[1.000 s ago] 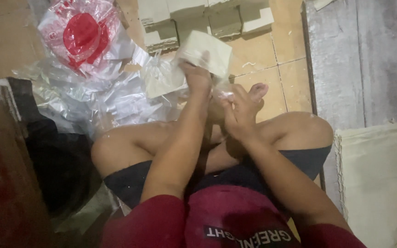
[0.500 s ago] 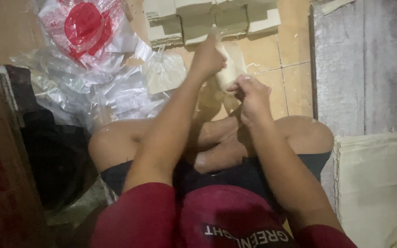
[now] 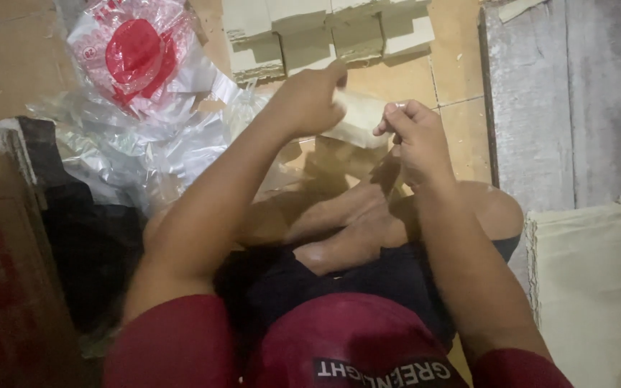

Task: The person picks up thin, rectangular light-colored sheets from a stack and places them into clear plastic bags by hand.

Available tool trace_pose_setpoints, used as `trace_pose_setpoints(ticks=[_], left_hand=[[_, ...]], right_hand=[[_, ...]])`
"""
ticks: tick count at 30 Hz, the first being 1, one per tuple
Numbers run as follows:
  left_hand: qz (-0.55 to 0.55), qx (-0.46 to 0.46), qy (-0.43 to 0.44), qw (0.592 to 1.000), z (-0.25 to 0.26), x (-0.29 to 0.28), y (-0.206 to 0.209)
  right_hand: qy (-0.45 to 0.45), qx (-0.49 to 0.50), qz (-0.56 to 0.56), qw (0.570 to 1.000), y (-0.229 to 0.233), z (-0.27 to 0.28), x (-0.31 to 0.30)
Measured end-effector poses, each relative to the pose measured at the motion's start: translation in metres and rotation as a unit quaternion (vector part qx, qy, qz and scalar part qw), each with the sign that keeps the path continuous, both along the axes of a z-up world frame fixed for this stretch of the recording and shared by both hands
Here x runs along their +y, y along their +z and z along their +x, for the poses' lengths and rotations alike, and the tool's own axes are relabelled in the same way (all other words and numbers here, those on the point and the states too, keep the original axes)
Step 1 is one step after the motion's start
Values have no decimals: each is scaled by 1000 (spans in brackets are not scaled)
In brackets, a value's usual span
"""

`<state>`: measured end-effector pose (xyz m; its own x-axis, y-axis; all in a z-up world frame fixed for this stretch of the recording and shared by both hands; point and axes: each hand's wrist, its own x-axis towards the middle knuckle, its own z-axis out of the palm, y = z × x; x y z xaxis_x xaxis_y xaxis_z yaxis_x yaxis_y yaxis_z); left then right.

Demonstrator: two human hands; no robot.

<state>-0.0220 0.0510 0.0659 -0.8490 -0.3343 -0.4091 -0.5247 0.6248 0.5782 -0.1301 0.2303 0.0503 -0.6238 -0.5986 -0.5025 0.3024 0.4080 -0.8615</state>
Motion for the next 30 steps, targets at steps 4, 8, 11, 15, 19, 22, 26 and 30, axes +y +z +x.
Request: trace_pose_setpoints(ticks=[4,8,11,15,19,22,26,30], left_hand=[[-246,-143,-180,942,-1,-9,-42],[2,-68,44,997,-10,-6,-27],[293,138,273,906,-15,6,-49],[504,139,211,826,-1,15,-44],[380,131,212,891,1,17,-35],[208,134,190,950,3,30,-43],[114,178,142,967,-3,34,-88],[-36,26,20,999,-23,36,-91]], right_hand=[[78,76,41,993,15,5,-7],[145,136,104,974,1,9,-15],[222,220,4,950,-2,3,-15],[235,173,-146,945,0,-13,-26],[245,58,-159,955,-41,-28,-33],[293,134,-125,939,-58,-29,-34],[263,135,-42,954,-68,-32,-37],[258,280,-4,925,-97,-28,-40]])
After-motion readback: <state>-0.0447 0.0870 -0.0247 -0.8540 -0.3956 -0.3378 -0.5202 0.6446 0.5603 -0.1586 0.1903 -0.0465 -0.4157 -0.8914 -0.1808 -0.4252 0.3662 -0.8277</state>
